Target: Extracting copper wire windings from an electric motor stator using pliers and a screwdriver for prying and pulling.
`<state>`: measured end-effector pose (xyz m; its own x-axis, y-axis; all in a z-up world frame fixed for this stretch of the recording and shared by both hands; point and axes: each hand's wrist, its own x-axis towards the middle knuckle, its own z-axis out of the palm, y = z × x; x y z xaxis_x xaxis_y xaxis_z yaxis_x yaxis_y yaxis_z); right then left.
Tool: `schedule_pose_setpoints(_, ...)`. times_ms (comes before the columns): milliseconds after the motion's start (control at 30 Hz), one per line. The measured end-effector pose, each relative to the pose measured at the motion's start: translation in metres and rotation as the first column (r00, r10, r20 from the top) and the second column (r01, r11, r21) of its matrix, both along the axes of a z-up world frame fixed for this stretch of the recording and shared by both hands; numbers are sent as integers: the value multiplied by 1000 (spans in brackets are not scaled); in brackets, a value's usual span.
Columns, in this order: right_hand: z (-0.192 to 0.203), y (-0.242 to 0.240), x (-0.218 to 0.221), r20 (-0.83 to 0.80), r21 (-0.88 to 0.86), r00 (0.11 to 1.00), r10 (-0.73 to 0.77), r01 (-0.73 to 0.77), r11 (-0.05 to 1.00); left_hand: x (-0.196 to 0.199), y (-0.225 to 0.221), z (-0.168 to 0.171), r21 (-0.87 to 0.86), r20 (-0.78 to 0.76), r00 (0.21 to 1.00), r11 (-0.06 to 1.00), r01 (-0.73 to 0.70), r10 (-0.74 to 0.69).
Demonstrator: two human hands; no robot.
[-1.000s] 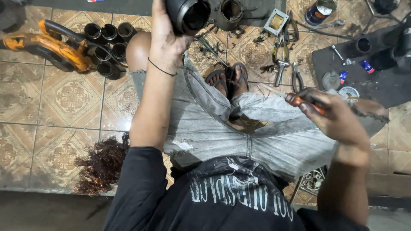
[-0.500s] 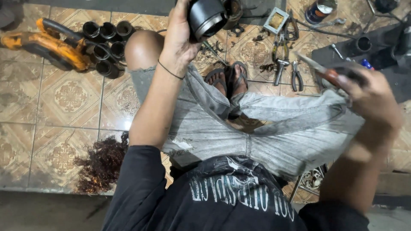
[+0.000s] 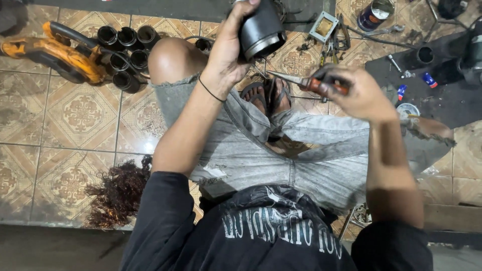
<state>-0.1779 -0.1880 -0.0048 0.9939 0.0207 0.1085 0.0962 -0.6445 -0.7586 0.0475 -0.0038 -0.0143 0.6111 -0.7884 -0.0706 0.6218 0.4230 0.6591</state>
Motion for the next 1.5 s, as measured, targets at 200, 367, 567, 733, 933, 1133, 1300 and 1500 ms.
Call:
schedule_pose_setpoints(200, 8, 31, 0, 134, -214, 990, -33, 61, 975, -7, -3, -2, -89, -5, 999, 995, -52, 52)
schedule_pose_setpoints(367, 17, 15, -13, 134, -111, 987, -87, 102, 989, -6, 2, 4, -167, -110, 993, 984, -55, 37)
schedule_pose_setpoints(567, 15, 35, -8, 121, 106, 978, -172, 159, 982, -14, -2, 0, -130, 11, 990, 982, -136, 138)
schedule_pose_setpoints(733, 27, 55, -4, 158, 104, 947, -279, 265, 959, -16, -7, -3, -100, -20, 990, 985, -143, 141)
schedule_pose_setpoints(933, 23, 50, -13, 174, 186, 948, -266, 234, 954, -20, -7, -4, -168, -114, 992, 982, -82, 63)
schedule_pose_setpoints(1133, 10, 49, -9, 247, 149, 907, -340, 311, 939, -23, -14, -15, -258, -61, 994, 960, -106, 94)
schedule_pose_setpoints(1300, 1, 64, 10, 325, 45, 909, -260, 260, 964, -32, -25, -39, -345, 136, 980, 934, -91, 146)
schedule_pose_setpoints(1500, -27, 51, -18, 230, 248, 907, -352, 295, 923, -35, -16, -33, -353, 537, 797, 932, -85, 276)
